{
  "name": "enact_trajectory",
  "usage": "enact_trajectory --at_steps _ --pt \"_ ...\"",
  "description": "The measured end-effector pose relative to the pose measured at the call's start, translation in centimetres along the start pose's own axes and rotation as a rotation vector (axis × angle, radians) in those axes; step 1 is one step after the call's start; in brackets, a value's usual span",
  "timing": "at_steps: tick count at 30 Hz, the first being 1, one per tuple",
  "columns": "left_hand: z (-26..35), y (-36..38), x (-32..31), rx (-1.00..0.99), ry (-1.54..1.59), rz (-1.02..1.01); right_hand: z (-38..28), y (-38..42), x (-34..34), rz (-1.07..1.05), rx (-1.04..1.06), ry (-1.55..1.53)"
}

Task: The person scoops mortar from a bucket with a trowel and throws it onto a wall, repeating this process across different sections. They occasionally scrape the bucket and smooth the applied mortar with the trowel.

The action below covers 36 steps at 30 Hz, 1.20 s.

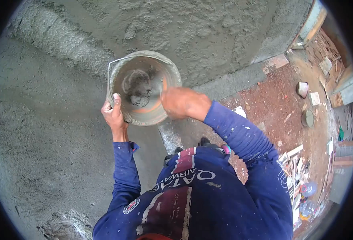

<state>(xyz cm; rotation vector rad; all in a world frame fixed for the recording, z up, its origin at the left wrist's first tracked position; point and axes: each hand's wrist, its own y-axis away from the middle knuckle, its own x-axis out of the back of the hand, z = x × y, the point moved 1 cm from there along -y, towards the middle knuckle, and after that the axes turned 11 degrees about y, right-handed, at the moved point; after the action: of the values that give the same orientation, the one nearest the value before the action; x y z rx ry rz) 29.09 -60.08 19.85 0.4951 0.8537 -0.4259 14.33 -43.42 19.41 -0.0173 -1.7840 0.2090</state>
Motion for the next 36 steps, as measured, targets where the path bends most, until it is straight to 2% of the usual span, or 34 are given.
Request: enact_trajectory --at_steps 2,3,4,6,7,8,10,11,12,15,17,18,20,21,22,24,27,28,29,30,33,34,36 --pt "-1.0 -2.3 3.5 -0.637 -0.972 -0.407 0.7 -1.5 -0.4 0.087 -0.468 -0.054" --pt "-1.8 -2.6 3.2 -0.567 -0.823 -0.412 -1.0 -1.2 -1.3 0.171 -0.252 0.025" --pt "-1.9 -2.7 2.6 -0.571 -0.823 -0.422 -1.6 -0.6 -2.1 0.18 -0.255 0.03" --pt "-0.9 -2.1 1.5 -0.583 -0.811 -0.404 -2.4 0.6 -3.8 -0.173 -0.172 0.063" --pt "-0.7 -1.3 1.2 -0.621 -0.876 -0.355 -1.0 1.4 -1.9 -0.147 -0.287 -0.073" --pt "-0.9 -1.3 0.7 -0.639 -0.866 -0.351 0.1 2.1 -0.9 -0.144 -0.274 -0.057" --pt "-1.0 -0.7 0.7 -0.814 -0.855 -0.477 1.3 3.1 0.0 -0.056 -0.333 0.049" --pt "-0.8 -1.1 1.4 -0.726 -0.978 -0.42 1.4 3.1 -2.2 0.027 -0.406 -0.104" --pt "-1.1 -1.1 1.7 -0.716 -0.983 -0.413 0.1 3.2 -4.3 0.018 -0.406 -0.113" --pt "-2.1 -1.6 0.5 -0.674 -0.899 -0.521 -3.6 1.9 -7.6 -0.069 -0.304 -0.206" --pt "-3.1 -1.5 0.8 -0.697 -0.918 -0.582 -4.1 1.1 -8.1 -0.014 -0.365 -1.065" --pt "-3.4 -1.8 2.1 -0.685 -0.933 -0.569 -4.0 1.4 -7.8 -0.022 -0.362 -1.073" --pt "-3.1 -2.3 4.1 -0.693 -0.943 -0.488 -2.8 2.7 -6.3 -0.34 -0.458 -2.29" --pt "-2.9 -2.5 5.4 -0.703 -0.946 -0.405 -2.6 3.5 -7.0 -0.248 -0.483 -2.215" --pt "-2.9 -2.6 7.3 -0.617 -0.853 -0.275 -3.0 4.2 -7.8 -0.254 -0.469 -2.192" --pt "-2.6 -3.1 10.4 -0.495 -0.624 -0.069 -3.1 4.3 -8.3 -0.181 -0.409 -2.429" --pt "-1.5 -3.4 15.3 -0.331 -0.379 0.1 -4.4 3.5 -4.5 0.057 -0.202 -2.339" --pt "-1.3 -3.6 17.7 -0.356 -0.423 0.143 -5.2 2.8 -2.6 0.059 -0.187 -2.315" --pt "-1.1 -3.9 19.6 -0.381 -0.466 0.186 -6.5 1.9 0.2 0.292 -0.179 -2.086" --pt "-0.2 -2.8 19.6 -0.353 -0.515 0.137 -7.6 0.9 2.7 0.507 -0.166 -1.845" --pt "1.0 -0.5 21.9 -0.328 -0.621 0.061 -9.4 -3.4 6.1 0.951 -0.113 -1.293" --pt "0.9 -0.1 22.9 -0.318 -0.591 0.07 -9.1 -5.6 6.4 0.961 -0.108 -1.275" --pt "0.7 1.1 24.6 -0.322 -0.607 0.105 -7.8 -10.3 6.7 1.394 -0.062 -0.824"
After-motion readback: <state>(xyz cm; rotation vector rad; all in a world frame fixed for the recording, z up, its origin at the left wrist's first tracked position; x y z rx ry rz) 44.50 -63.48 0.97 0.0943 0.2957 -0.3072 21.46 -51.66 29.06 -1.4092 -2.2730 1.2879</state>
